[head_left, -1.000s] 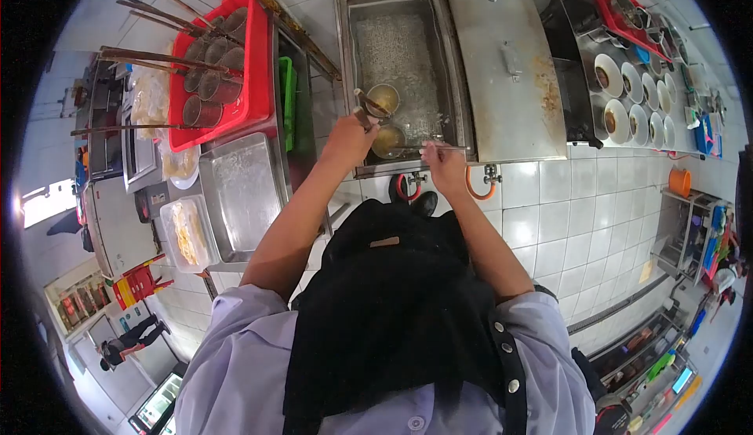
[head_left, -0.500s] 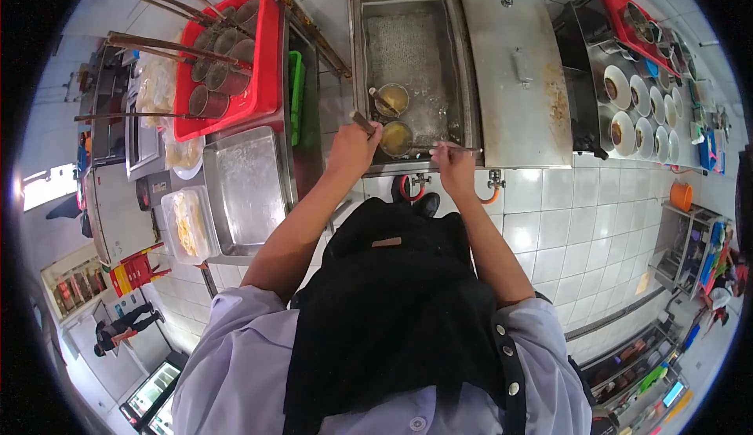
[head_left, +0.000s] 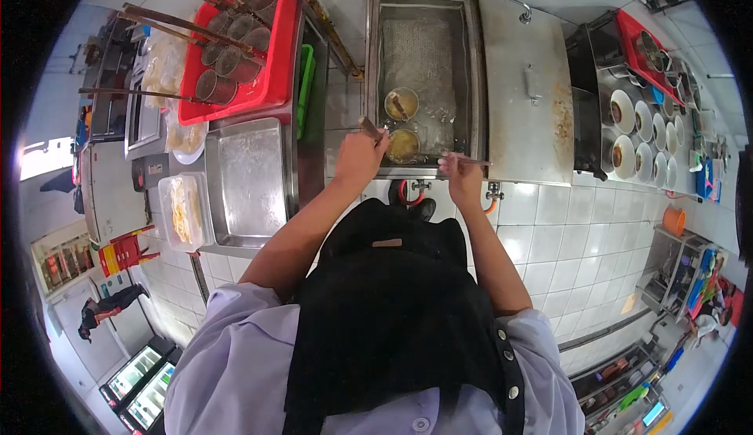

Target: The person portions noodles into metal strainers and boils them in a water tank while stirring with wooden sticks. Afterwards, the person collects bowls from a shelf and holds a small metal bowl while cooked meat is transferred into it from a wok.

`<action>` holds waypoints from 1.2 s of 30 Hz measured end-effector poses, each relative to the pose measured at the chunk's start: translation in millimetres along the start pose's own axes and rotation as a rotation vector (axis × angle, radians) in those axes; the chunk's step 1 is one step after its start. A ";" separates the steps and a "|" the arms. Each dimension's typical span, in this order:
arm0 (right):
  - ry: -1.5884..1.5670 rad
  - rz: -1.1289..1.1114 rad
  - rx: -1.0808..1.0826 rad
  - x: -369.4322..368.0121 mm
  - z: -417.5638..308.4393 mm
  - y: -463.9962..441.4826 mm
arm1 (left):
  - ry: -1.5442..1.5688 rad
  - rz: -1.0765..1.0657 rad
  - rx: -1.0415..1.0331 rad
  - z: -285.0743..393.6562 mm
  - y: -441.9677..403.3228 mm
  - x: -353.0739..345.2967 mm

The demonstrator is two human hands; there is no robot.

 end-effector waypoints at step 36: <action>-0.246 0.013 -0.119 -45.6 -44.2 -105.6 | 0.556 -0.001 -0.334 51.1 -18.6 -3.6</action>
Point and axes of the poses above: each hand's wrist, its own y-axis away from the middle knuckle, its own x-axis out of the back of the hand, z = x × y, the point moved 8 cm from there along -y, towards the middle knuckle, and after that the axes turned 15 degrees about -x, right-handed, at the moved point
